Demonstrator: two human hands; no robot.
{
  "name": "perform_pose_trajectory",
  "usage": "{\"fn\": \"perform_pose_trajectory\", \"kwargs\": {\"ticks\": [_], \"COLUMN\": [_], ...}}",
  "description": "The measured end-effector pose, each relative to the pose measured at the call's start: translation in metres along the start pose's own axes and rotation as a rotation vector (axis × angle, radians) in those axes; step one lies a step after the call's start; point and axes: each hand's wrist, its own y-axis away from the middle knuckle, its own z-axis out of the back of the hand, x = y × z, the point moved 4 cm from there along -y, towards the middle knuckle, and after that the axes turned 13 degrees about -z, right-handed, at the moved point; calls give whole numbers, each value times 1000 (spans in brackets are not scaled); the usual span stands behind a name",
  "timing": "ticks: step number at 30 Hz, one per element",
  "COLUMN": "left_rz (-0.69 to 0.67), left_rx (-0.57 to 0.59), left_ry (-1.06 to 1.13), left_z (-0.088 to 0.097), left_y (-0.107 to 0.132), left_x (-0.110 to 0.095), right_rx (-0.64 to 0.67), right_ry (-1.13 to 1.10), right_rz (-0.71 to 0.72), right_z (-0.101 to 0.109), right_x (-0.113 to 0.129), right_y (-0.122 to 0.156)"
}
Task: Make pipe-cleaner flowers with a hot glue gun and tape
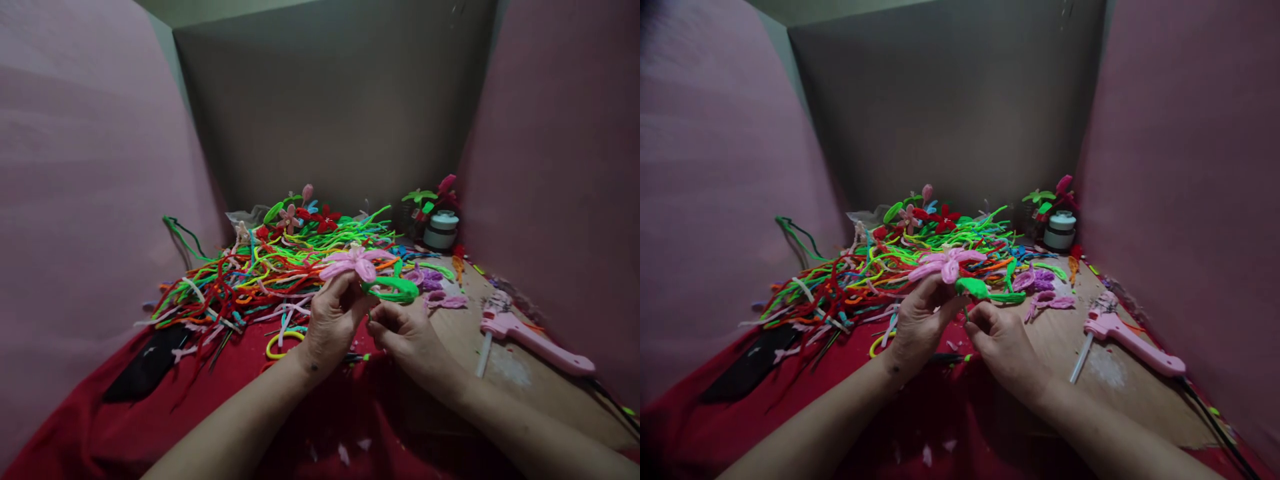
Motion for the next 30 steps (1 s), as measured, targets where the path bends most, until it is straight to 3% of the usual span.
{"fn": "perform_pose_trajectory", "kwargs": {"ticks": [7,14,18,24,30], "left_rz": [-223,-431,-468,-473,-644], "left_rx": [-26,106,95,124,167], "left_ry": [-97,-234,-279,-367,-521], "left_z": [3,4,6,5,7], "left_y": [-3,-3,-6,-5,0], "left_x": [-9,-23,-26,-30,-37], "right_rx": [132,277,278,278,263], "right_ry": [-120,-339,-420,-360,-308], "right_rz": [-124,-284,-272,-284,-282], "right_z": [-6,-18,-19,-17,-16], "right_x": [14,15,15,7,9], "right_y": [7,12,12,8,8]}}
